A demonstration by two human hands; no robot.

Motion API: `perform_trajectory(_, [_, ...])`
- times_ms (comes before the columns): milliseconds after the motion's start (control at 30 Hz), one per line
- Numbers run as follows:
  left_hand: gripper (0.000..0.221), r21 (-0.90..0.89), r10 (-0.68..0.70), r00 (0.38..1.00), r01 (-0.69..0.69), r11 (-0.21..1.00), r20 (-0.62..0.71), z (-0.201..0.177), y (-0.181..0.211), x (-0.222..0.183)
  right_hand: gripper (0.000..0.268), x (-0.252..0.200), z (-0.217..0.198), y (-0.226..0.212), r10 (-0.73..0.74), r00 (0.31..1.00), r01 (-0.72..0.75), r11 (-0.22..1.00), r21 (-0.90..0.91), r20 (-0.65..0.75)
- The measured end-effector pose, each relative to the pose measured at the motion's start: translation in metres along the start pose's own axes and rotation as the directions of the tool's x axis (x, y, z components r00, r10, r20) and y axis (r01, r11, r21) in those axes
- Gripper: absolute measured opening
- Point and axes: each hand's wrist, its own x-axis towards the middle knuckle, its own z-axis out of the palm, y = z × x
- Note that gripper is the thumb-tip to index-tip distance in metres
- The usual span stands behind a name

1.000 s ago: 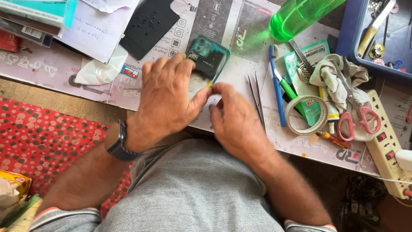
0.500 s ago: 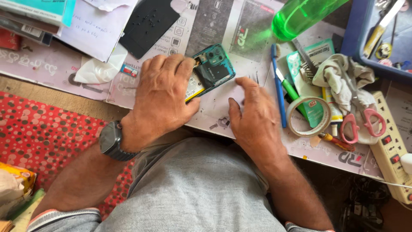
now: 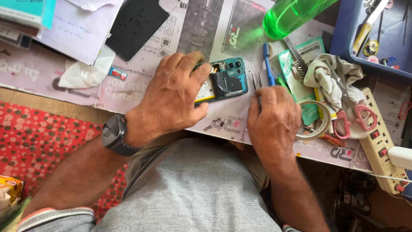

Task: The person disassembles a mobile phone, removes the internal frame and battery, and then fits the components back into the chassis and secures the edges of the casing by hand.

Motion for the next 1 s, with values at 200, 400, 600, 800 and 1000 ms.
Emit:
perform_trajectory(200, [0.070,0.025,0.022,1.000,-0.022,0.999,-0.016,-0.006,-0.006,-0.002,0.034,-0.005,0.003,-0.007,-0.027,1.000,0.027,0.993,0.116,-0.002])
perform_trajectory(400, [0.066,-0.040,-0.003,1.000,0.004,0.999,0.024,-0.014,-0.008,-0.001,0.026,0.000,0.008,-0.002,-0.082,0.994,0.089,0.992,0.094,-0.073])
perform_trajectory(600, [0.062,-0.020,0.026,1.000,-0.025,0.999,0.018,-0.019,-0.004,0.003,0.012,0.004,0.013,0.008,-0.045,0.997,0.052,0.993,0.107,-0.066])
perform_trajectory(800, [0.058,-0.018,0.043,0.999,-0.043,0.999,0.011,-0.019,-0.007,0.005,0.015,0.004,0.012,0.008,-0.056,0.997,0.063,0.989,0.136,-0.061])
perform_trajectory(1000, [0.057,-0.018,0.108,0.994,-0.108,0.994,-0.028,-0.022,-0.008,0.007,0.021,0.005,0.010,0.009,-0.054,0.997,0.064,0.982,0.175,-0.061])
